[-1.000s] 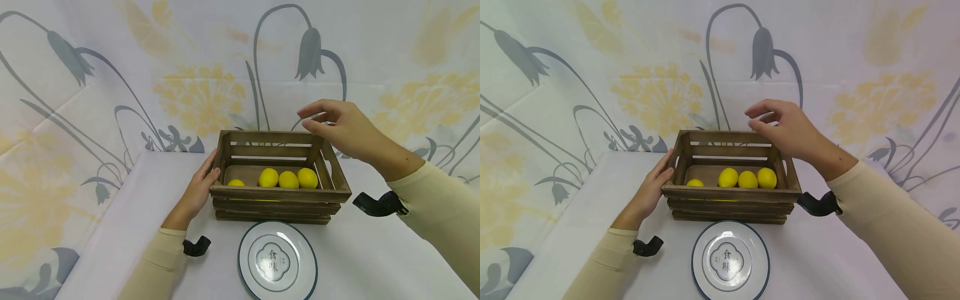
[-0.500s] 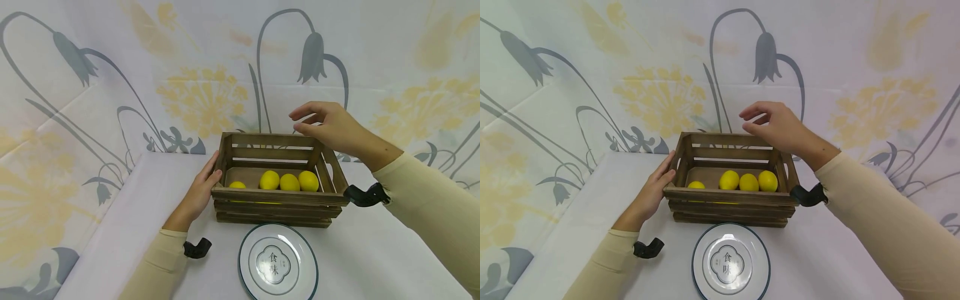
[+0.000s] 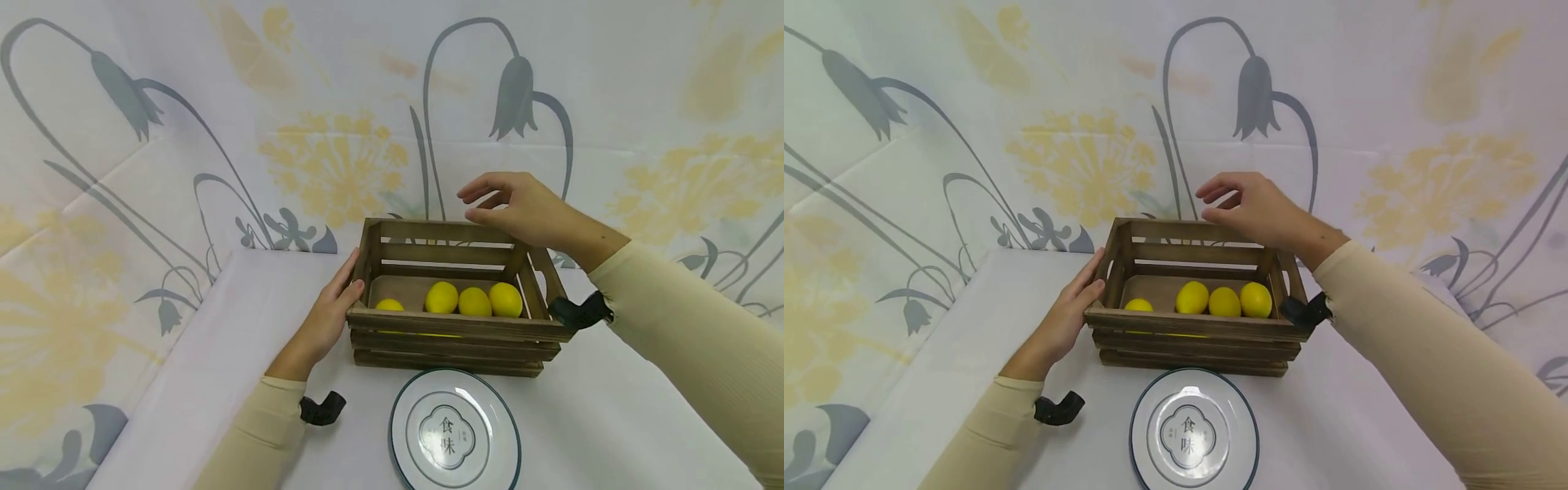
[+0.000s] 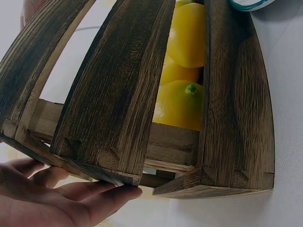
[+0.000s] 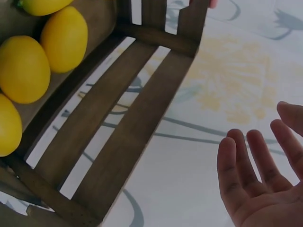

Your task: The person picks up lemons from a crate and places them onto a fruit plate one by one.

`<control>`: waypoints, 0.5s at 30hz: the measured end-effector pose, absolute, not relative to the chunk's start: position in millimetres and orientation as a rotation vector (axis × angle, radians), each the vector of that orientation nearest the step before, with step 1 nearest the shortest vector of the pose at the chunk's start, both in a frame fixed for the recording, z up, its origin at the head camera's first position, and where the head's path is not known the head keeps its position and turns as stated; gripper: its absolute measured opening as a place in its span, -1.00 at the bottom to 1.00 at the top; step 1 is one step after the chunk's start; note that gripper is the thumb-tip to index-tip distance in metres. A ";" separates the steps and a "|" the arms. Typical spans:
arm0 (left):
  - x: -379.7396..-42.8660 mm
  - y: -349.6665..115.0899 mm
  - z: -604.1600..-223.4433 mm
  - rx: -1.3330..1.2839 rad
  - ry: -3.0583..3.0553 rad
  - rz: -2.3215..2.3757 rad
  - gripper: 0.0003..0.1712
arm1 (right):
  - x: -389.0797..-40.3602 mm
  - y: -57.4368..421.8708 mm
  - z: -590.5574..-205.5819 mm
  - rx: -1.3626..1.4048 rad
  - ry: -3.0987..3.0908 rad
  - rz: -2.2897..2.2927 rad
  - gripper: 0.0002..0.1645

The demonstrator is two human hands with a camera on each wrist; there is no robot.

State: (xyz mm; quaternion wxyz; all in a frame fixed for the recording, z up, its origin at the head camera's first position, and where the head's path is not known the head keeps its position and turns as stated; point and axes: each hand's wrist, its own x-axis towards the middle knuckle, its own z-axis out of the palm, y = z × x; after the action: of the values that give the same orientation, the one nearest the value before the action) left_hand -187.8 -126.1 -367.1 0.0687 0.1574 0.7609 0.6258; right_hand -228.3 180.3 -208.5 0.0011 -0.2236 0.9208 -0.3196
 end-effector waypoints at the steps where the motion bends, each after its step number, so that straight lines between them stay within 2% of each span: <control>1: -187.8 -126.1 -367.2 0.475 2.294 1.884 -0.33 | -229.8 179.3 -208.7 -0.708 2.883 -1.007 -0.59; 15: -183.9 -129.9 -367.9 0.461 2.292 1.896 -0.33 | -254.2 157.9 -219.7 -0.788 2.758 -1.058 -0.62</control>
State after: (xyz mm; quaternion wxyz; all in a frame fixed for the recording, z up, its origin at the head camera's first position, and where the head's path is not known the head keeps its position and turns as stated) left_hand -183.9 -129.9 -367.9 0.0657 0.1527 0.7599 0.6284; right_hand -254.2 157.9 -219.7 0.0420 -0.2574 0.9013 -0.3459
